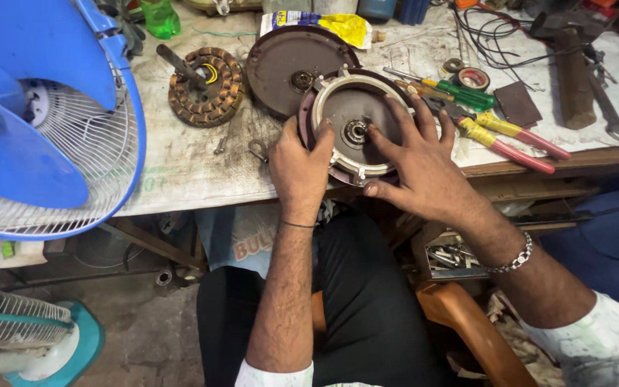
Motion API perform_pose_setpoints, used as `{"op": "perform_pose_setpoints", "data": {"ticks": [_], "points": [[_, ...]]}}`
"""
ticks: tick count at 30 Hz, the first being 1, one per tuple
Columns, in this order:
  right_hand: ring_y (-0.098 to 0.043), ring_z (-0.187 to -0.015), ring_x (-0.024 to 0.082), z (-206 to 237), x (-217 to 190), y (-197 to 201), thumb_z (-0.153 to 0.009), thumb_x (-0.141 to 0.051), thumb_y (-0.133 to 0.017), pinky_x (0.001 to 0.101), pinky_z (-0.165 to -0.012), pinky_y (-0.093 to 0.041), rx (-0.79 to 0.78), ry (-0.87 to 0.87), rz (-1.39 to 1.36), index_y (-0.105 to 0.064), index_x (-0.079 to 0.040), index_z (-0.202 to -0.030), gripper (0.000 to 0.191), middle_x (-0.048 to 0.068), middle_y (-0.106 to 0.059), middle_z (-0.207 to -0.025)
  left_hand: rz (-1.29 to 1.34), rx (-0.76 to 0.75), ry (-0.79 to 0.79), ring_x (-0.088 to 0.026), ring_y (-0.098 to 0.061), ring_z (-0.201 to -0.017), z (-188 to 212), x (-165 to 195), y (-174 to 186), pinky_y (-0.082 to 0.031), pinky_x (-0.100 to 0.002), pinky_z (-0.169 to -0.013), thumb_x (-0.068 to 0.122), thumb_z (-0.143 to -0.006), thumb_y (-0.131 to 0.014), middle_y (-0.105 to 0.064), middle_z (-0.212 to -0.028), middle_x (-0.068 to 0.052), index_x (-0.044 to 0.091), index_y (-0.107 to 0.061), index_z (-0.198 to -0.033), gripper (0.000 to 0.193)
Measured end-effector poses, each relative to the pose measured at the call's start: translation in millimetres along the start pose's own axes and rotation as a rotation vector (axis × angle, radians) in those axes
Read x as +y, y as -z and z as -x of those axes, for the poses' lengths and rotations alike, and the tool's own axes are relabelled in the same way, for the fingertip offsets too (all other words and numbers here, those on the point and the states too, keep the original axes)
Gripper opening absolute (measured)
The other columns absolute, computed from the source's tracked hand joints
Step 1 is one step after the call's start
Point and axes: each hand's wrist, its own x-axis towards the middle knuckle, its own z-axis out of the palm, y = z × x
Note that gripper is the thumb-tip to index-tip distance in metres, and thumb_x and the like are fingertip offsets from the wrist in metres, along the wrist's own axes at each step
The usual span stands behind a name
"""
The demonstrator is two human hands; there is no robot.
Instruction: The person applies grease to the bearing area of a fan motor end cap and then to the bearing inside the motor housing, spreading it by hand. They handle the end cap and motor housing separately on a cluttered workbench.
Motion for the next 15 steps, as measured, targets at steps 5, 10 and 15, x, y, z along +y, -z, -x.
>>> {"op": "perform_pose_setpoints", "data": {"ticks": [5, 10, 15], "points": [[-0.011, -0.154, 0.05, -2.7, 3.0, -3.5, -0.079, -0.094, -0.04, 0.0792, -0.114, -0.004, -0.032, 0.018, 0.097, -0.059, -0.007, -0.145, 0.111, 0.026, -0.024, -0.167, -0.01, 0.006, -0.027, -0.033, -0.077, -0.094, -0.7, -0.7, 0.1, -0.059, -0.044, -0.082, 0.032, -0.085, -0.076, -0.078, -0.098, -0.019, 0.003, -0.073, -0.113, 0.04], [-0.01, -0.153, 0.048, -7.4, 5.2, 3.8, -0.071, -0.098, -0.04, 0.0778, -0.113, -0.001, -0.071, 0.051, 0.276, -0.068, -0.01, -0.133, 0.112, 0.023, -0.026, -0.165, 0.003, -0.012, 0.021, -0.032, -0.077, -0.094, -1.6, 0.0, 0.5, -0.059, -0.043, -0.083, 0.031, -0.082, -0.076, -0.078, -0.099, -0.018, 0.003, -0.072, -0.113, 0.042], [-0.011, -0.158, 0.048, -4.1, 11.8, 15.0, -0.076, -0.099, -0.033, 0.0751, -0.119, -0.002, -0.01, 0.016, 0.192, -0.068, -0.014, -0.135, 0.109, 0.023, -0.026, -0.17, 0.045, -0.005, -0.01, -0.032, -0.078, -0.096, -0.1, 1.1, 3.2, -0.059, -0.043, -0.084, 0.031, -0.084, -0.075, -0.078, -0.101, -0.018, 0.003, -0.072, -0.115, 0.042]]}}
